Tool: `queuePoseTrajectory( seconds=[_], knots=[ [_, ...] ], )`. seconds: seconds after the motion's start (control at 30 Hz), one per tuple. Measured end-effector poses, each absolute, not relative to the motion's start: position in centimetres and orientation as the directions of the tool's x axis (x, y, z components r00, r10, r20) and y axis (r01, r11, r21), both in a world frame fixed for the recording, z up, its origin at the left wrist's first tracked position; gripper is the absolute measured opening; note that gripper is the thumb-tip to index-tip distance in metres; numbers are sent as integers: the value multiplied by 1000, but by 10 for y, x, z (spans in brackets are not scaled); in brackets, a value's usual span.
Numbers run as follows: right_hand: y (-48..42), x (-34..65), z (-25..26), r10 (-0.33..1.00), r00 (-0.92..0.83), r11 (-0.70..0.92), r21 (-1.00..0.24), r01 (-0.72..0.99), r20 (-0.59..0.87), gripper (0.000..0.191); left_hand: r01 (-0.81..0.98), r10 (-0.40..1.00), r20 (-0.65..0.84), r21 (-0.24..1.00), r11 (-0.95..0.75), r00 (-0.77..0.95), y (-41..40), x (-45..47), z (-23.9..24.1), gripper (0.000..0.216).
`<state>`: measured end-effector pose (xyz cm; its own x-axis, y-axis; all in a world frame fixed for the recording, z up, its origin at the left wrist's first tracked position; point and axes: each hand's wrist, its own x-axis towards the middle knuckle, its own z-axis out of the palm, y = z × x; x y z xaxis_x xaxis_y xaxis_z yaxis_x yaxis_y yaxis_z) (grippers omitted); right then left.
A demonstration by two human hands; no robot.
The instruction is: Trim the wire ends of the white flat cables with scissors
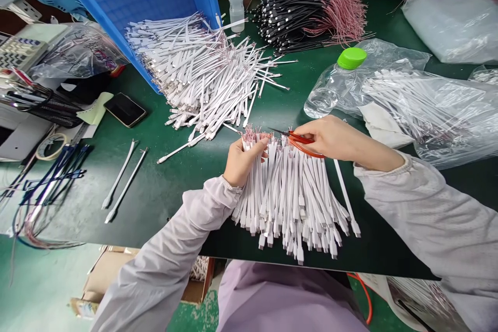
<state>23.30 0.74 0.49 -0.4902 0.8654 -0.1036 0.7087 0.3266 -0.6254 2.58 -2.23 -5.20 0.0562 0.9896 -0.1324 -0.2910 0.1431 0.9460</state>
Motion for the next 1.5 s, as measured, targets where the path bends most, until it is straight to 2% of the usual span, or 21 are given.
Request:
queuePoseTrajectory(
  seconds=[0.07, 0.13, 0.2, 0.3, 0.4, 0.8, 0.93, 1.03, 1.13, 1.2, 1.37, 1.5],
  knots=[
    [-2, 227, 1, 886, -442, 157, -808, 569, -139, 18, -277, 984, -173, 944, 180, 48, -22, 25, -50, 35],
    [-17, 217, -3, 861, -462, -46, -938, 342, -211, 20, -272, 981, -191, 942, 196, 42, -23, 25, -48, 36],
    [-34, 206, -7, 799, -536, -227, -963, 148, -271, 19, -275, 982, -184, 943, 189, 43, -23, 24, -46, 35],
    [-53, 191, -12, 737, -604, -392, -920, -17, -303, 13, -282, 984, -179, 943, 179, 27, -23, 24, -45, 33],
    [-59, 183, -18, 741, -598, -428, -901, -70, -306, 12, -276, 983, -185, 944, 181, 10, -23, 24, -45, 34],
    [-57, 176, -21, 790, -509, -427, -902, -59, -341, 21, -257, 983, -184, 950, 179, 3, -23, 24, -47, 34],
    [-55, 174, -23, 820, -474, -393, -918, -58, -321, 29, -224, 986, -169, 960, 166, 8, -21, 21, -48, 32],
    [-48, 175, -22, 897, -358, -276, -961, 5, -259, 35, -189, 970, -192, 957, 219, 151, -18, 15, -50, 36],
    [-37, 179, -23, 977, -154, -123, -980, 157, -147, 19, -151, 925, -288, 932, 330, 247, -17, 12, -52, 40],
    [-31, 183, -30, 996, -79, -18, -967, 254, -40, 19, -157, 920, -327, 918, 364, 217, -17, 12, -53, 38],
    [-26, 188, -49, 962, -141, 271, -876, 399, 233, 25, -192, 940, -312, 923, 333, 136, -18, 17, -57, 35],
    [-26, 186, -48, 933, -218, 360, -781, 510, 287, 25, -199, 944, -303, 925, 325, 133, -18, 18, -59, 37]
  ],
)
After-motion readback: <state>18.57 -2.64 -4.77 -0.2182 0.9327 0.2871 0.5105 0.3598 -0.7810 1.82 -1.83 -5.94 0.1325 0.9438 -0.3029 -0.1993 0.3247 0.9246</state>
